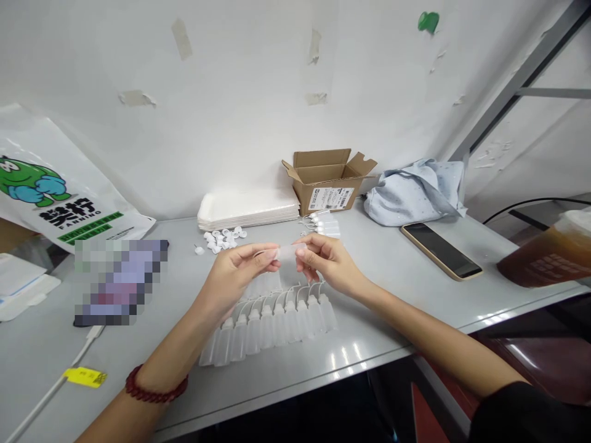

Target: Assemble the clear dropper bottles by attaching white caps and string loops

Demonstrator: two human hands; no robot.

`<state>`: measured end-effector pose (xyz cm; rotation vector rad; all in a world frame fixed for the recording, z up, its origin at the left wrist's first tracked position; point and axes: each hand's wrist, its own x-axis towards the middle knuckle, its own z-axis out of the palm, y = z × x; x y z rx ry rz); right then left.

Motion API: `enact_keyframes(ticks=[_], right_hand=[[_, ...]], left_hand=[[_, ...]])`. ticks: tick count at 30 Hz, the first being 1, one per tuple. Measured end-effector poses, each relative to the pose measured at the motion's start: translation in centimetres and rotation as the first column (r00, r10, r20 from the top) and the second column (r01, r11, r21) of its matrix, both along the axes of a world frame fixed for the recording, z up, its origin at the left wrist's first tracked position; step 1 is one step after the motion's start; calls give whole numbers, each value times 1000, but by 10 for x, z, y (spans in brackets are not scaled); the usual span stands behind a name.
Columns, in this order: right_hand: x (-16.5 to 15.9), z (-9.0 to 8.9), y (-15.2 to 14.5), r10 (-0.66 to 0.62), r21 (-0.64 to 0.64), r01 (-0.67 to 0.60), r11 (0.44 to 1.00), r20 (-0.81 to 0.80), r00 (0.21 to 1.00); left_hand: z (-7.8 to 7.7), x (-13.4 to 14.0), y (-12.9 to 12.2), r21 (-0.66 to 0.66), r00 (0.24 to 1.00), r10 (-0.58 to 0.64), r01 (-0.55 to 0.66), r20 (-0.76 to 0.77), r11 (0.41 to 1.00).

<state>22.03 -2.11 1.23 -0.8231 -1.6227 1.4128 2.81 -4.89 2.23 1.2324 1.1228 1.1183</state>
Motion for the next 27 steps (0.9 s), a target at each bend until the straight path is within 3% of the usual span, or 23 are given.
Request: enact_keyframes(ticks=[5,10,17,23,27], right_hand=[[1,1,0,-18,22,18,1000,-3,1000],[1,1,-2,-29,2,29,1000,6,1000],[1,1,0,-4,-46,3,999,-13,1000],[2,3,-2,-48,-7,48,999,24,999],[2,3,-3,-74,108,67,992,59,996]], left_hand=[[1,1,-1,-30,991,-19,15,-132,999],[4,4,-5,163,932,50,10,-358,987],[0,4,-10,383,899,160,9,-407,924],[6,4,-9,210,898,25,75,-438,975],[11,4,-9,137,926,-26,84,-377,987]])
